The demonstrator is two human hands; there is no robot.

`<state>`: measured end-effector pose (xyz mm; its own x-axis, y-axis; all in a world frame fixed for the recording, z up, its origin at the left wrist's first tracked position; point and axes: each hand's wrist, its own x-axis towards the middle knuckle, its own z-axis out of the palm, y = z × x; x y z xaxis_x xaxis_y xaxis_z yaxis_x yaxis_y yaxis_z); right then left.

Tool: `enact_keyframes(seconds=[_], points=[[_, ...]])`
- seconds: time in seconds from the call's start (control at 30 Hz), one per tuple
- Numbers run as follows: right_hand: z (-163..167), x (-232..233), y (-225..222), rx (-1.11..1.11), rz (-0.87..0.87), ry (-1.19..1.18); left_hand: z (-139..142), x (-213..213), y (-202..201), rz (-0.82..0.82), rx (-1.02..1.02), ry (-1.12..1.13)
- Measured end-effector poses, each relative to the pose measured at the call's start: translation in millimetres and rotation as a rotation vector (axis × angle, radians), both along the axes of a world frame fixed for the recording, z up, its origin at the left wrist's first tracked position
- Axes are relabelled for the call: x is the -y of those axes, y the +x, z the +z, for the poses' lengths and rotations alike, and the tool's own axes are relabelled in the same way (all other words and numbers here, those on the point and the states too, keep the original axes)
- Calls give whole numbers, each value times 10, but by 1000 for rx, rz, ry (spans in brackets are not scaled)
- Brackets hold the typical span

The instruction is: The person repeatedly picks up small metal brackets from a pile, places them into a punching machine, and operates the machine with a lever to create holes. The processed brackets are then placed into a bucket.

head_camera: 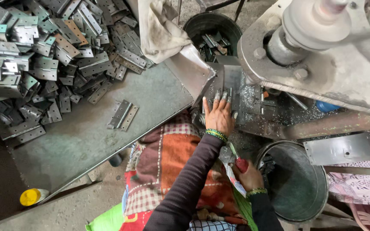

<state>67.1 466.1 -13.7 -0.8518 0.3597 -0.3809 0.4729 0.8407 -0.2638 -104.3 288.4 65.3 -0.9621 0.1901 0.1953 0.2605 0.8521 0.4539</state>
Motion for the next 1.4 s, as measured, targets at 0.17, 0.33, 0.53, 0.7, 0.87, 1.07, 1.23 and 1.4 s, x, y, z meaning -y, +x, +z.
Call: enact_keyframes(seconds=[0.17, 0.33, 0.53, 0.7, 0.87, 1.07, 1.23, 1.4], points=[[-42, -78, 5, -59, -45, -258, -21, 61, 75, -30, -16, 11], [528, -254, -267, 176, 108, 89, 75, -6, 139, -24, 30, 33], [181, -128, -124, 59, 36, 13, 93, 11, 91, 6, -18, 28], [-124, 72, -10, -22, -44, -116, 39, 73, 110, -23, -18, 85], [612, -60, -318, 189, 26, -60, 43, 60, 146, 27, -70, 56], [738, -98, -374, 186, 100, 70, 67, -3, 122, 4, 18, 20], [-69, 26, 31, -47, -15, -72, -15, 28, 125, -1, -52, 40], [-104, 11, 6, -75, -23, -259, -131, 59, 134, -43, -15, 38]])
